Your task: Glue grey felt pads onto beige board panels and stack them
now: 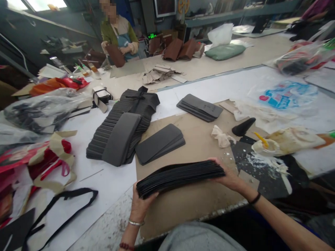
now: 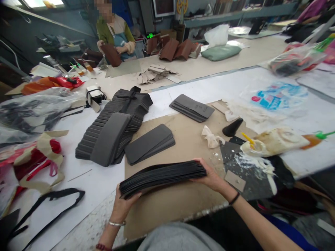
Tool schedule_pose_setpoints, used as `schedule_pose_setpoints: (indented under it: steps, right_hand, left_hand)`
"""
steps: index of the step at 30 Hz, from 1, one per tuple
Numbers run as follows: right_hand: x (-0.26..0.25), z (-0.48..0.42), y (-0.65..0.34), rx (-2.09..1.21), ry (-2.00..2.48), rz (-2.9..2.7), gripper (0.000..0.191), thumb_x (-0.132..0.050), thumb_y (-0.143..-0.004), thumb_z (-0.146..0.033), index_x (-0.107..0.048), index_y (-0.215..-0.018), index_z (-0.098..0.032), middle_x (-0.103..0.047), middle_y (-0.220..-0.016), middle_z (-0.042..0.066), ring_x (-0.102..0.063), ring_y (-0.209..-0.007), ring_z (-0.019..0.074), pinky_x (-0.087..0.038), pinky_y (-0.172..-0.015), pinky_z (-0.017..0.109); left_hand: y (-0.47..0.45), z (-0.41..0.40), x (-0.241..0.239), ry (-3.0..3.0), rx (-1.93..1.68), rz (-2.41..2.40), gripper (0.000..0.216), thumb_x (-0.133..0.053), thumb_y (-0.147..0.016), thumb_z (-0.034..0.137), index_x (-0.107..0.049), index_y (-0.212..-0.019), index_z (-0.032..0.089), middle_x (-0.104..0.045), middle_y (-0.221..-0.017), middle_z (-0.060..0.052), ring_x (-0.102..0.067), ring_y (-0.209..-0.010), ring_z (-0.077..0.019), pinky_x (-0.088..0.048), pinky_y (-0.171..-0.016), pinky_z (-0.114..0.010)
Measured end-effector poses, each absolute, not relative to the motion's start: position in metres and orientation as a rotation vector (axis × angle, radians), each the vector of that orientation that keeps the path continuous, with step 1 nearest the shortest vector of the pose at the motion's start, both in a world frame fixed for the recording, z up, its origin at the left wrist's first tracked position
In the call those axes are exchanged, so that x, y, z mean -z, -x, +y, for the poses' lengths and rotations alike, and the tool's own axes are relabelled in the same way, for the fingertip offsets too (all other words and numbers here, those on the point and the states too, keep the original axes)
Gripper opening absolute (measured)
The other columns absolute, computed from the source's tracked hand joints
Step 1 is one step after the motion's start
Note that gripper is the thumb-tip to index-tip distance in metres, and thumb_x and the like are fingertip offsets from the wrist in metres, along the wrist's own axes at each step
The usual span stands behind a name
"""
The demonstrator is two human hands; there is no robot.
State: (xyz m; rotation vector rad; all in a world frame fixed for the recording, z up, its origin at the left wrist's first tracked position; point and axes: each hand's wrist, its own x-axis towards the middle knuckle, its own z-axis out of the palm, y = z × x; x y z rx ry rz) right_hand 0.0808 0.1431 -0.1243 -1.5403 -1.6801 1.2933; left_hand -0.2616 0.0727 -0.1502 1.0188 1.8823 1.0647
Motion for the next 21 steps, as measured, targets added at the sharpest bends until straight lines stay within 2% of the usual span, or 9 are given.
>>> schedule_pose_setpoints:
  steps: [6, 10, 14, 18, 21]
  right_hand:
    - [0.162, 0.136, -0.083, -1.316, 1.467, -1.724, 0.062, -0.069, -0.062, -0.038, -0.042, -0.114, -0.017, -0.056, -0.103, 0.006, -0.055, -0.095, 0.0209, -0.045, -0.086, 0.034]
    - [0.149, 0.147, -0.074, -1.413, 1.529, -1.556, 0.063, -0.071, -0.058, -0.038, -0.044, -0.111, -0.017, -0.060, -0.098, 0.005, -0.057, -0.092, 0.0209, -0.046, -0.084, 0.034]
    - [0.131, 0.171, -0.064, -1.589, 1.529, -1.325, 0.070, -0.073, -0.057, -0.039, -0.044, -0.117, -0.018, -0.063, -0.103, 0.006, -0.059, -0.092, 0.0204, -0.049, -0.081, 0.033]
    - [0.133, 0.205, -0.061, -1.835, 1.598, -1.213, 0.057, -0.076, -0.053, -0.040, -0.057, -0.100, -0.012, -0.067, -0.095, 0.010, -0.063, -0.080, 0.0206, -0.052, -0.067, 0.029]
    - [0.140, 0.224, -0.062, -1.915, 1.747, -1.234, 0.051, -0.074, -0.054, -0.042, -0.061, -0.091, -0.010, -0.068, -0.092, 0.012, -0.064, -0.077, 0.0215, -0.051, -0.063, 0.027]
  left_hand:
    - [0.257, 0.070, 0.167, -1.045, -1.071, 1.862, 0.061, -0.074, -0.047, 0.038, -0.043, -0.096, 0.019, -0.060, -0.086, -0.001, -0.060, -0.081, -0.0191, -0.048, -0.083, -0.037]
    - [0.255, 0.082, 0.153, -0.933, -1.064, 1.833, 0.060, -0.075, -0.048, 0.039, -0.046, -0.095, 0.018, -0.064, -0.085, -0.002, -0.062, -0.080, -0.0192, -0.050, -0.082, -0.035]
    - [0.257, 0.108, 0.139, -0.885, -1.050, 1.777, 0.061, -0.076, -0.050, 0.039, -0.051, -0.100, 0.016, -0.065, -0.094, -0.007, -0.063, -0.085, -0.0204, -0.051, -0.081, -0.035]
    - [0.255, 0.137, 0.144, -0.573, -0.850, 1.743, 0.061, -0.079, -0.049, 0.033, -0.056, -0.101, 0.011, -0.067, -0.093, -0.013, -0.065, -0.080, -0.0233, -0.055, -0.071, -0.035]
    - [0.252, 0.148, 0.150, -0.443, -0.618, 1.757, 0.053, -0.076, -0.054, 0.038, -0.060, -0.092, 0.005, -0.068, -0.087, -0.018, -0.066, -0.077, -0.0263, -0.056, -0.067, -0.035]
